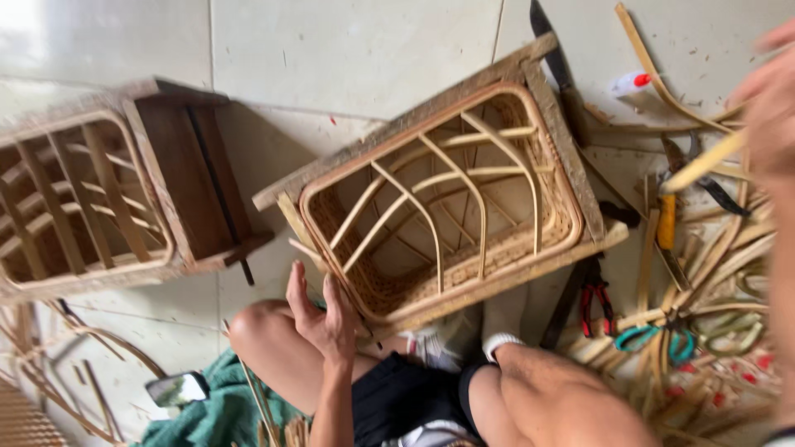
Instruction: The person weaves thin bamboo strips into a rectangular basket frame. They bend and tuck the strips into the frame, use pliers to pull and secure them, and repeatedly adjust the weave with both hands.
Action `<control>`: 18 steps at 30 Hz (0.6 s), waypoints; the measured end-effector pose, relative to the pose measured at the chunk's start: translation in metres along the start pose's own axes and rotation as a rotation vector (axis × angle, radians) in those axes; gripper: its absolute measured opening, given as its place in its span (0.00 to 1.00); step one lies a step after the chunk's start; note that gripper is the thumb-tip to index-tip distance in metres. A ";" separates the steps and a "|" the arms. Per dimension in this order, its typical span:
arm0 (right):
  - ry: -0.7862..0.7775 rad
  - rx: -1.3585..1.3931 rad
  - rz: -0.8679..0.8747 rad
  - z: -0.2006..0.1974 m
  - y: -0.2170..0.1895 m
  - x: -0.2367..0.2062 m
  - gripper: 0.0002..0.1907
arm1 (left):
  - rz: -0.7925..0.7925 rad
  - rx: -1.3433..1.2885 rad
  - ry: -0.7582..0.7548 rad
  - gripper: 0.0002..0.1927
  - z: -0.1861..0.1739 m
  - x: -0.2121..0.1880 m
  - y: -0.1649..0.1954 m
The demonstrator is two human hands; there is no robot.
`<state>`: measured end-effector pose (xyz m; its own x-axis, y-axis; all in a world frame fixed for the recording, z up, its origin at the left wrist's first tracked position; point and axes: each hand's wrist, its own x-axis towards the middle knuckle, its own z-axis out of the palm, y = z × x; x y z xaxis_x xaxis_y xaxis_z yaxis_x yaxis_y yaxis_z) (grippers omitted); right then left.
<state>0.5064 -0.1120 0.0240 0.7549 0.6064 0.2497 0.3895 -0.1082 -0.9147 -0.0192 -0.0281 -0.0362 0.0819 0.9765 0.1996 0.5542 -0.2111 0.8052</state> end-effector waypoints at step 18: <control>-0.594 0.010 0.074 0.265 -0.092 -0.188 0.21 | 0.580 0.252 -0.627 0.29 -0.026 -0.045 0.012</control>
<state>0.1884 -0.0071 -0.0233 0.3544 0.9345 -0.0328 0.3402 -0.1616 -0.9264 -0.0375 -0.0753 -0.0213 0.8038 0.5791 0.1360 0.4440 -0.7362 0.5108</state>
